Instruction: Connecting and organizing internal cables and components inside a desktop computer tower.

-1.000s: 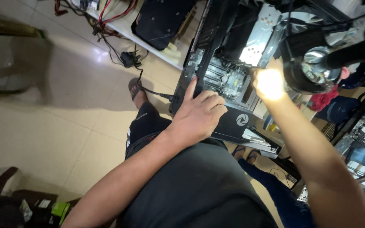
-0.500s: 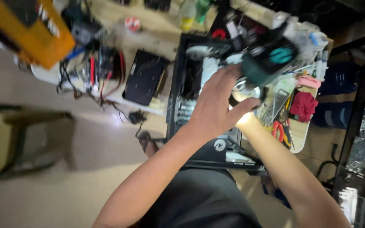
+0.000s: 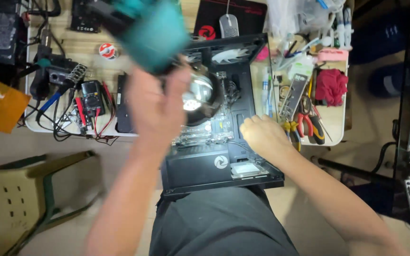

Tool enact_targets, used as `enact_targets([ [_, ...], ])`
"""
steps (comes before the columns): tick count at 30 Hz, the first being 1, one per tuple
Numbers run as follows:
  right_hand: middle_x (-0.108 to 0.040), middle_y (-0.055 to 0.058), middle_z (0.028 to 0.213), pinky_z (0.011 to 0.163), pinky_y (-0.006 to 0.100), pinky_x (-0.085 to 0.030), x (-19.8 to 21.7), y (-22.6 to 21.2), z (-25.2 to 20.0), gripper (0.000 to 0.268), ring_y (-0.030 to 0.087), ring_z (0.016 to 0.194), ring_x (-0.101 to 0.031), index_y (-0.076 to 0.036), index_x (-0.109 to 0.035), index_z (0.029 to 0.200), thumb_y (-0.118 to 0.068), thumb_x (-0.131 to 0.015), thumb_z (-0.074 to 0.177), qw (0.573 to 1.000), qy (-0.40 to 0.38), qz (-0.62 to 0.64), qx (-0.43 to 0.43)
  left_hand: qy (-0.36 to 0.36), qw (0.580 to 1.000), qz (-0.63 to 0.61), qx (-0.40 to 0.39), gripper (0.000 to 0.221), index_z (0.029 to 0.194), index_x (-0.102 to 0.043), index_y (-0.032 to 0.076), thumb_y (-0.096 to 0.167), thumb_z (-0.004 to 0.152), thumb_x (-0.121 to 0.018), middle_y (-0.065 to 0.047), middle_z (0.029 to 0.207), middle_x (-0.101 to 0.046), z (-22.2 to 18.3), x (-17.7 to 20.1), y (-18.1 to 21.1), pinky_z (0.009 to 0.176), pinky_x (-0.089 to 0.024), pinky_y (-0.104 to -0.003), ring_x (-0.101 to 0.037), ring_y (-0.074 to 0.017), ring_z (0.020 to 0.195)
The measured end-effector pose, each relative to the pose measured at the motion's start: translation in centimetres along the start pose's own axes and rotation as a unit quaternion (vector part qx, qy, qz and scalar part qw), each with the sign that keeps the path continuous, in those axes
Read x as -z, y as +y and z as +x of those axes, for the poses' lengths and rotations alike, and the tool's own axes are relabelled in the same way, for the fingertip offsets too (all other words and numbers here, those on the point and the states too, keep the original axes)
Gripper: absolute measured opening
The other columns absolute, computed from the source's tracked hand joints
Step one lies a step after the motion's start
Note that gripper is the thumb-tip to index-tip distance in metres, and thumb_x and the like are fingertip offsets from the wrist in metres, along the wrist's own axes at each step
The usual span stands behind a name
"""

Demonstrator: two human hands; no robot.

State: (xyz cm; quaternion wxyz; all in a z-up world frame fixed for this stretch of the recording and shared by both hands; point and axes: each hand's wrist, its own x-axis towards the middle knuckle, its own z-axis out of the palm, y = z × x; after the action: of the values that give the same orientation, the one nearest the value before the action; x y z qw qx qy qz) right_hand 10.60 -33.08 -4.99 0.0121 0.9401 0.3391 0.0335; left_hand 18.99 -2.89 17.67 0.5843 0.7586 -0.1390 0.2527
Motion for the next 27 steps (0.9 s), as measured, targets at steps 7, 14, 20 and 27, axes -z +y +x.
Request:
enact_targets([
  [7, -0.073, 0.008, 0.102, 0.09, 0.043, -0.059, 8.2, -0.7, 3.4, 0.031, 0.026, 0.093, -0.068, -0.009, -0.076, 0.111, 0.012, -0.072, 0.089, 0.959, -0.282, 0.017, -0.002, -0.015, 0.962, 0.249, -0.111, 0.032, 0.12, -0.058, 0.001, 0.031, 0.131, -0.064, -0.018, 0.117, -0.08, 6.1, 6.7, 3.0, 0.093, -0.058, -0.049, -0.077, -0.0347, 0.109],
  [14, -0.074, 0.008, 0.102, 0.089, 0.04, -0.058, 7.9, -0.7, 2.9, 0.034, 0.024, 0.093, -0.068, -0.009, -0.075, 0.11, 0.013, -0.075, 0.084, 0.959, -0.281, 0.042, 0.002, -0.109, 0.98, 0.128, 0.102, 0.064, 0.141, -0.062, 0.007, 0.068, 0.135, -0.042, -0.009, 0.136, -0.067, 7.1, 8.6, 5.2, 0.127, -0.052, -0.04, -0.068, -0.0232, 0.132],
  [20, -0.07, 0.009, 0.103, 0.094, 0.043, -0.057, 6.3, -0.8, 3.5, 0.045, 0.028, 0.097, -0.068, -0.007, -0.072, 0.109, 0.02, -0.07, 0.073, 0.947, -0.303, 0.086, -0.054, -0.093, 0.991, 0.03, 0.09, 0.058, 0.147, -0.062, -0.006, 0.041, 0.117, -0.078, -0.021, 0.133, -0.076, 5.0, 5.3, 5.6, 0.111, -0.07, -0.038, -0.081, -0.0291, 0.12],
  [27, -0.072, 0.011, 0.112, 0.098, 0.045, -0.056, 3.7, -0.8, 4.1, 0.038, 0.034, 0.104, -0.072, -0.011, -0.075, 0.115, 0.005, -0.063, 0.083, 0.941, -0.282, 0.13, -0.135, -0.118, 0.992, 0.048, -0.003, 0.033, 0.127, -0.069, -0.001, 0.03, 0.114, -0.073, -0.015, 0.119, -0.078, 4.1, 6.1, 4.1, 0.095, -0.073, -0.033, -0.083, -0.0246, 0.104],
])
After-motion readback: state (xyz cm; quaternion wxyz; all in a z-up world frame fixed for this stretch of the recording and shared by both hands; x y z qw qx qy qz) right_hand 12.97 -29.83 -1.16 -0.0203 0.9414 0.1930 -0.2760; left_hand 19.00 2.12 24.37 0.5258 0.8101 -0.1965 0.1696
